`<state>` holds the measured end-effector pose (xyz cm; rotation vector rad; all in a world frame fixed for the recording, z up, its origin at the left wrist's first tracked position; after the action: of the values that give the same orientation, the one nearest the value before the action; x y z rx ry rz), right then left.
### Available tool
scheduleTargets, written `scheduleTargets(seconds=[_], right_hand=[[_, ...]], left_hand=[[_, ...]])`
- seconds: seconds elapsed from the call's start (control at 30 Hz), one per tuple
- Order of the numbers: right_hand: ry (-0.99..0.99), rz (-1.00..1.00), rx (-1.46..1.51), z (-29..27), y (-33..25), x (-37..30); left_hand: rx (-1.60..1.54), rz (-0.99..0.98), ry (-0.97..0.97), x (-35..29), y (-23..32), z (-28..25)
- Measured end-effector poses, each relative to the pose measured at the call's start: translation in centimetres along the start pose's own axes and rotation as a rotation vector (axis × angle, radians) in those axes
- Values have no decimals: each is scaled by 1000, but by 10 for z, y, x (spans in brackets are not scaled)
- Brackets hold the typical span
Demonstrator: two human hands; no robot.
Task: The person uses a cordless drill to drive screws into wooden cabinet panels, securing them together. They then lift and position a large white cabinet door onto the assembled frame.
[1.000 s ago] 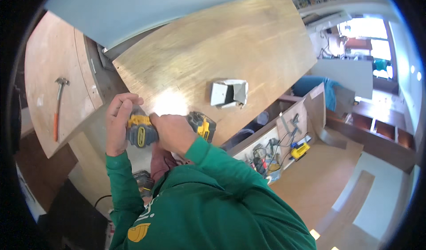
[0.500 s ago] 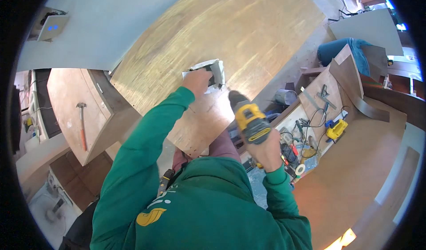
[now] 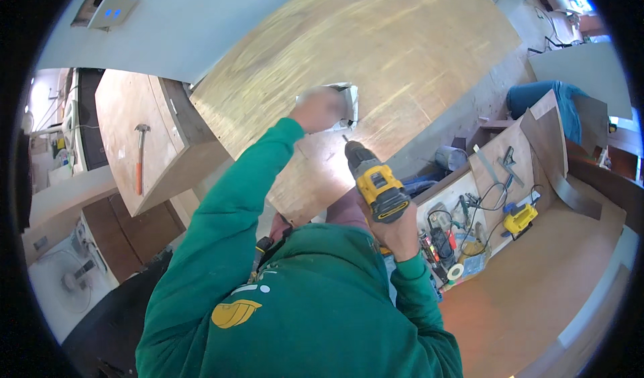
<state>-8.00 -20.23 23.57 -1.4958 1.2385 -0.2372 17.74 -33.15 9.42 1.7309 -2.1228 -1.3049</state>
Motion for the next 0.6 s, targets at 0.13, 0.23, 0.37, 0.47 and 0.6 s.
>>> scheduleTargets(seconds=[0.13,0.23,0.37,0.47,0.6], right_hand=[[-170,-14,37,21,13,-6],[-311,-103,2,30,6,-16],[-479,-108,-177,48,-26,-27],[-608,-149,-368,76,-27,-35],[-753,-123,-468,110,-26,-46]], left_hand=[[-986,-55,74,-66,7,-22],[-1516,-134,136,-129,2,-5],[-1766,-241,381,-209,-13,77],[-1951,-268,453,-264,-22,139],[-2191,-179,482,-305,-28,205]])
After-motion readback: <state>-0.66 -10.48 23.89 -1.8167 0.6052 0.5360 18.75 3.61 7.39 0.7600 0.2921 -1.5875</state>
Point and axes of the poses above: each hand's wrist, its own x-axis towards the middle knuckle, its own z-axis out of the palm, y = z × x, the point moved 2 cm from there along x, towards the middle knuckle, and after that the axes turned 15 degrees about -y, right-handed, at the moved point
